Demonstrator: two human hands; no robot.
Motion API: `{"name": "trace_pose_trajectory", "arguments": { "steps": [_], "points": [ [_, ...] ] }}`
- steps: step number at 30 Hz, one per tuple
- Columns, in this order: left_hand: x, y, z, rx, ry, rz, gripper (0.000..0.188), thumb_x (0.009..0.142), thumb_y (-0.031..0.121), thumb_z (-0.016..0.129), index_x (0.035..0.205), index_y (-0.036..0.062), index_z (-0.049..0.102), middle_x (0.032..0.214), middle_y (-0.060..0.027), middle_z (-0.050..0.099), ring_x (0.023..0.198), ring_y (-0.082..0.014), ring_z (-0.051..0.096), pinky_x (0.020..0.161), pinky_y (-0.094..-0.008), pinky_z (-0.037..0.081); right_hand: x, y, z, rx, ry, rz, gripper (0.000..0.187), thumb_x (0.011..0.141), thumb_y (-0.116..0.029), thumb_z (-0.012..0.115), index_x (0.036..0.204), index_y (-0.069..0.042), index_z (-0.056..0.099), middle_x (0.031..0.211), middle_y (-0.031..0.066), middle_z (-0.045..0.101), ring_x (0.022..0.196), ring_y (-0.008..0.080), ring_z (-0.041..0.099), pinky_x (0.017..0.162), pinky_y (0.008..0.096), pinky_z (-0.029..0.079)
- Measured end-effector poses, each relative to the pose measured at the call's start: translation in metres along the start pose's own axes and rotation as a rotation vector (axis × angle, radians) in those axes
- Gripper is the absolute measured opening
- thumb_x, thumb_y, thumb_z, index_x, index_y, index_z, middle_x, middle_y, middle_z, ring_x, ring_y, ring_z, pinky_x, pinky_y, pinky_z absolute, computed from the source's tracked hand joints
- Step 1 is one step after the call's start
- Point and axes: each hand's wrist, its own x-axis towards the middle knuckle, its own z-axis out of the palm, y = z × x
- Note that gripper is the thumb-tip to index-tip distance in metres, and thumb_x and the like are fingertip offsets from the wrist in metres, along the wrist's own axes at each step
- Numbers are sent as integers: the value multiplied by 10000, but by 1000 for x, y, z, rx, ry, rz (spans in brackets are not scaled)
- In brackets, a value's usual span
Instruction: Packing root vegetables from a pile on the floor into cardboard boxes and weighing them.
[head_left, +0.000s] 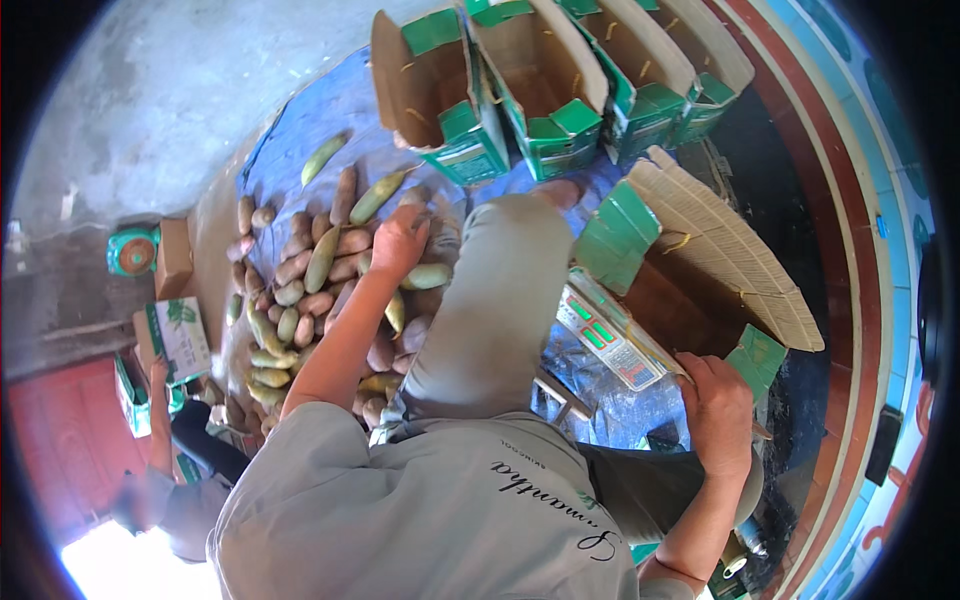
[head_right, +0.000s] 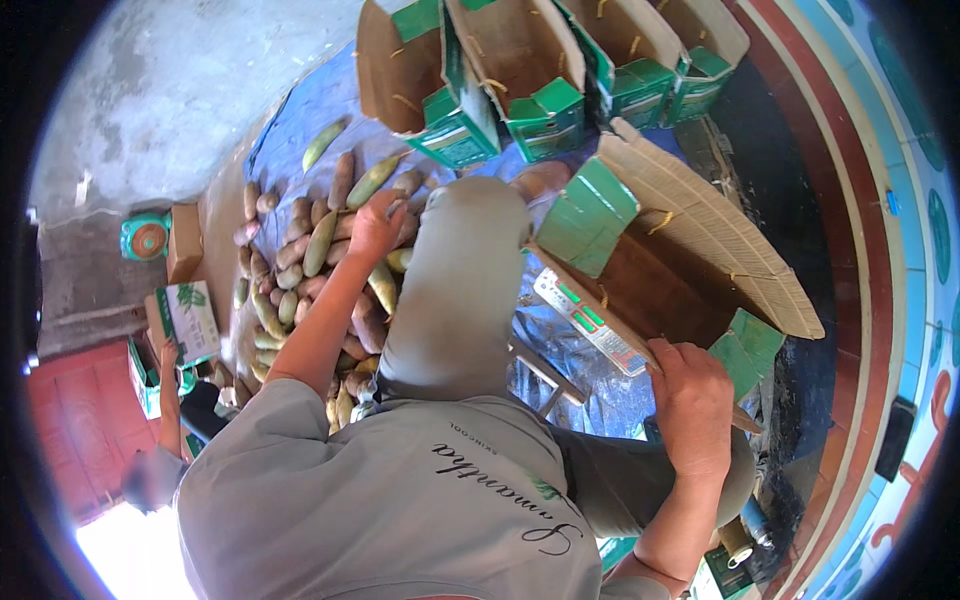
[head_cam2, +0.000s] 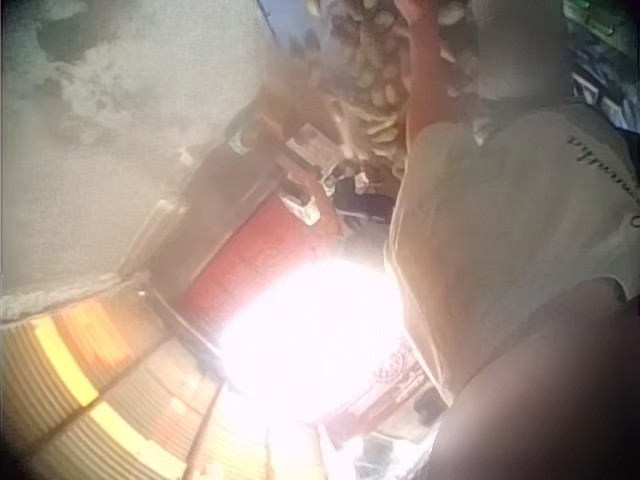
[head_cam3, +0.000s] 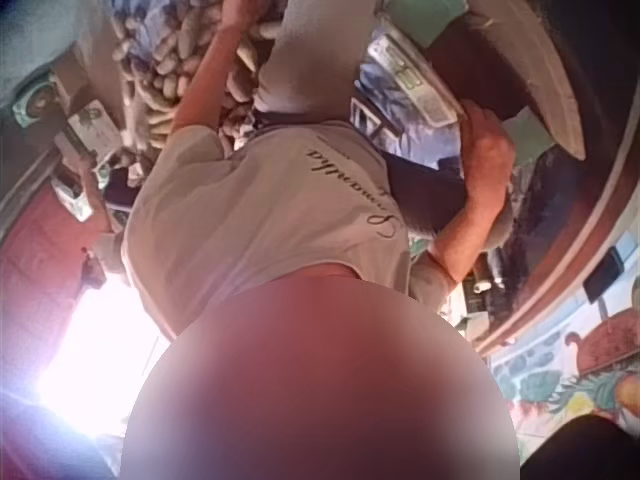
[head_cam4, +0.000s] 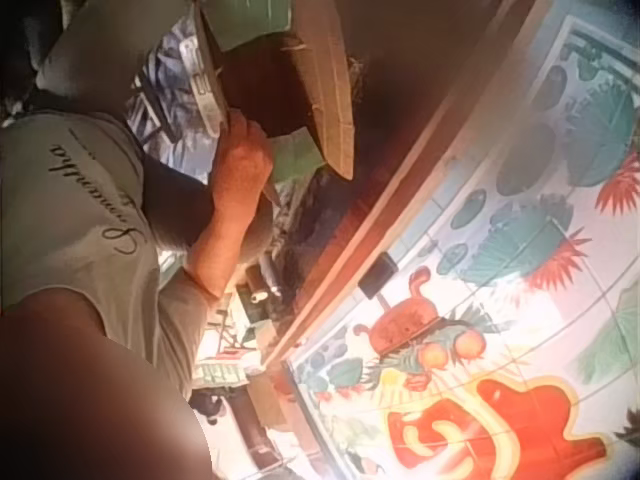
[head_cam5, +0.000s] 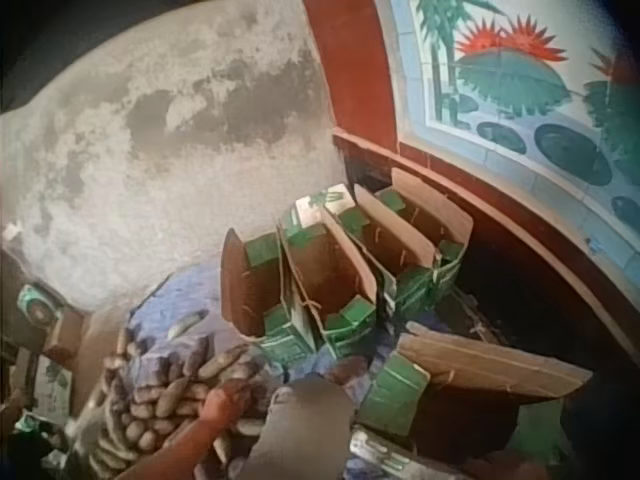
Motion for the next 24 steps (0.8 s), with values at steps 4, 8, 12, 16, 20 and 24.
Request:
{"name": "trace_pose_trajectory", "arguments": {
  "steps": [4, 8, 12, 16, 20, 24],
  "points": [
    [-69, -48, 1, 145, -154, -256, 318, 773, 193, 625, 1071, 89, 581, 1051, -175, 601, 975, -350, 578, 818, -420, 482, 1, 0, 4, -20, -25, 30, 219, 740, -68, 632, 958, -49, 621, 825, 132, 602, 770, 321, 582, 693, 410, 461],
    [-141, -101, 19, 296, -476, -616, 411, 776, 270, 621, 1148, 111, 551, 1171, -160, 559, 1016, -317, 582, 856, -415, 470, 5, -5, 5, -19, -5, 59, 203, 751, -60, 630, 953, -45, 618, 831, 139, 607, 775, 327, 590, 686, 418, 458],
    [-186, -114, 37, 242, -600, -828, 558, 733, 278, 677, 1226, 82, 506, 1157, -194, 572, 1084, -325, 549, 931, -404, 420, 7, -5, 10, -54, 21, 53, 200, 753, -53, 633, 953, -41, 616, 844, 141, 612, 777, 337, 592, 686, 415, 462],
    [-190, -99, 49, 142, -581, -938, 484, 760, 213, 603, 1190, 35, 468, 1150, -221, 569, 1094, -340, 551, 911, -425, 441, 6, -1, 10, -46, 57, 56, 207, 759, -55, 633, 964, -33, 612, 869, 145, 621, 792, 339, 601, 691, 402, 470],
    [-211, -153, 99, 19, -476, -1209, 475, 758, 200, 624, 1163, 7, 468, 1031, -199, 622, 978, -319, 611, 805, -411, 495, 11, -8, 12, -54, 72, 71, 209, 765, -56, 633, 972, -34, 612, 886, 145, 625, 801, 338, 606, 699, 400, 474],
    [-203, -161, 120, -200, -395, -1440, 431, 755, 202, 667, 1105, 6, 509, 935, -159, 621, 824, -273, 612, 671, -386, 494, 14, -11, 9, -43, 20, 167, 211, 787, -47, 616, 996, -12, 605, 941, 170, 625, 869, 356, 599, 749, 380, 465]
  ]
}}
